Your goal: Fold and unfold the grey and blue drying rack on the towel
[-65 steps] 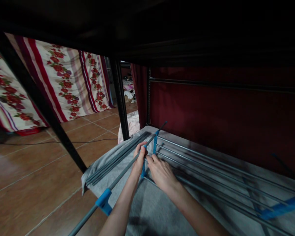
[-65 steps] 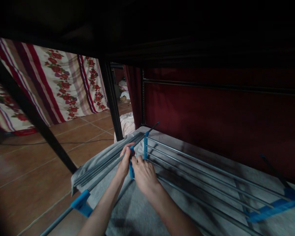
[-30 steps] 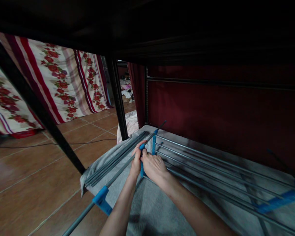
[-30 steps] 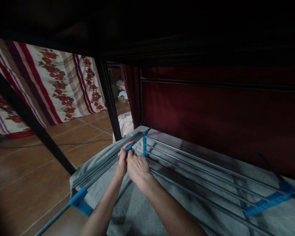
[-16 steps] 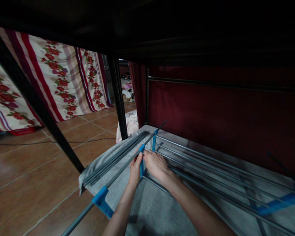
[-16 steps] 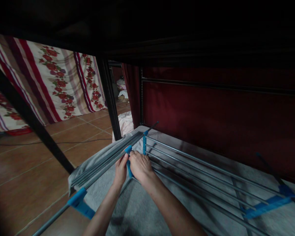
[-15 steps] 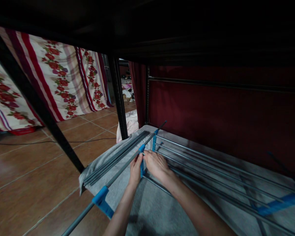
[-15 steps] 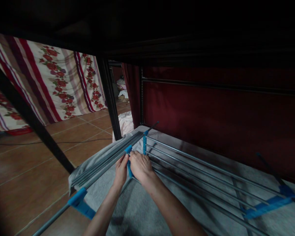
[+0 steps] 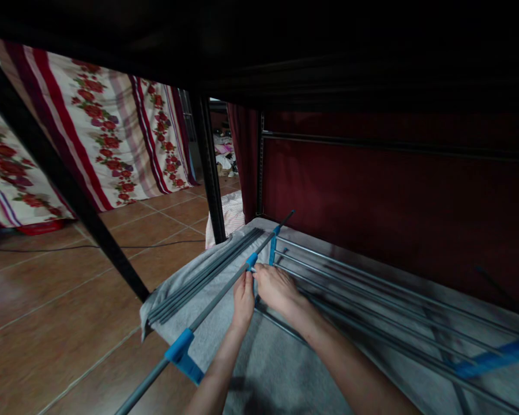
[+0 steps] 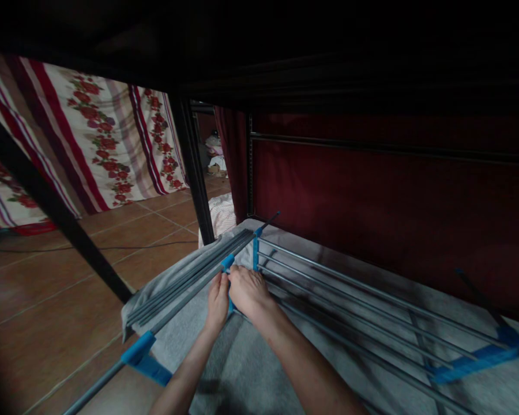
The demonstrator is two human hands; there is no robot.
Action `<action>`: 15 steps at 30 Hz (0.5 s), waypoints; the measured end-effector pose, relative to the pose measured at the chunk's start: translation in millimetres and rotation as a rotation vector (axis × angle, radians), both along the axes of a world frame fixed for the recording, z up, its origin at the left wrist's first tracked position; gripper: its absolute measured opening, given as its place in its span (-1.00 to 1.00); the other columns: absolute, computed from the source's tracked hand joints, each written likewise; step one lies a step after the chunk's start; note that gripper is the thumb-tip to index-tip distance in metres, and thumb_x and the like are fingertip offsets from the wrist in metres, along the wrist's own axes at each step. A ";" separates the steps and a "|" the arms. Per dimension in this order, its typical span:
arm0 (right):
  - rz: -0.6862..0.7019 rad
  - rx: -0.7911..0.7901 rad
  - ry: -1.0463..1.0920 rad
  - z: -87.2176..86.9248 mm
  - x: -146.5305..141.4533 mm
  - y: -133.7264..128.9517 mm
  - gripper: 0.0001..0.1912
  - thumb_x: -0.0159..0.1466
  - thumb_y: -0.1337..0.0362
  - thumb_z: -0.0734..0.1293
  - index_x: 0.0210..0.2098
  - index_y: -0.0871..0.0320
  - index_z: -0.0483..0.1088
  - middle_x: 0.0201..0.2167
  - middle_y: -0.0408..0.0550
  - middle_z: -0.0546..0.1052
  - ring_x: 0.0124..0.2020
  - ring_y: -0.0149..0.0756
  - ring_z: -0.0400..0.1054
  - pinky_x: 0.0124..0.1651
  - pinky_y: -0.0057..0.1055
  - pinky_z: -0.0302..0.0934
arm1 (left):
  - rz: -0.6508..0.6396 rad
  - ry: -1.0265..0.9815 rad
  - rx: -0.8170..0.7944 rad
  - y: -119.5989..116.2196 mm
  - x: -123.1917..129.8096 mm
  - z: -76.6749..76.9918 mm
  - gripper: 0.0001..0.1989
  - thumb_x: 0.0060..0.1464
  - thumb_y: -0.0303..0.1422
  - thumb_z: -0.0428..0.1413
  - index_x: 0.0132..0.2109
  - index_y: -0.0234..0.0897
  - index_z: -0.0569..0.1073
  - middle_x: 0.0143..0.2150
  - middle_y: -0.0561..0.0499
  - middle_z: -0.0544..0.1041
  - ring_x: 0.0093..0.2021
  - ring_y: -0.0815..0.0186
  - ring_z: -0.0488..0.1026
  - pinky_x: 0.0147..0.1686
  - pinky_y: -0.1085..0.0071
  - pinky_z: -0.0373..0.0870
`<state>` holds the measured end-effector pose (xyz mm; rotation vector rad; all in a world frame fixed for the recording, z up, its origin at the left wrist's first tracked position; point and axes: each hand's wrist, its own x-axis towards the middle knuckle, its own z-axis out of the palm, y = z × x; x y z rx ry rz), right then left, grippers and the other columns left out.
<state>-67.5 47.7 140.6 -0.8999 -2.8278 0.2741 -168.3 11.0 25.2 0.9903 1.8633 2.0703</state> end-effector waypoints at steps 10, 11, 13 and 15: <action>-0.061 0.149 0.016 -0.4 11.8 -12.3 -0.64 0.45 0.19 0.12 0.15 0.21 0.26 -0.08 0.09 0.56 -0.09 -0.15 0.48 -0.07 -0.28 0.30 | -0.017 -0.052 0.055 -1.8 2.2 2.6 -0.49 0.18 0.05 0.01 -0.02 -0.27 0.54 0.06 -0.14 0.57 0.14 0.13 0.44 0.26 0.22 0.24; -0.084 0.189 0.038 -2.2 20.0 -16.4 -0.61 0.44 0.18 0.15 0.19 0.20 0.22 -0.05 0.10 0.54 -0.06 -0.14 0.46 -0.03 -0.26 0.28 | -0.019 -0.046 0.061 -2.6 1.8 3.0 -0.49 0.16 0.05 0.02 -0.03 -0.27 0.55 0.05 -0.14 0.57 0.13 0.12 0.45 0.26 0.21 0.24; -0.138 0.252 0.075 -7.2 42.5 -24.3 -0.63 0.42 0.21 0.18 0.18 0.16 0.23 -0.02 0.08 0.51 -0.02 -0.15 0.42 0.03 -0.22 0.26 | -0.010 -0.031 0.056 -3.6 0.3 4.4 -0.48 0.14 0.07 0.04 -0.08 -0.27 0.56 0.01 -0.15 0.58 0.12 0.10 0.44 0.28 0.18 0.22; -0.217 0.271 0.090 -13.1 70.1 -30.3 -0.71 0.42 0.24 0.18 0.10 0.12 0.30 -0.05 0.04 0.51 -0.05 -0.15 0.41 0.01 -0.19 0.26 | -0.004 -0.018 0.060 -4.3 -2.0 7.8 -0.48 0.12 0.09 0.05 -0.12 -0.28 0.57 -0.05 -0.15 0.60 0.11 0.07 0.45 0.29 0.15 0.19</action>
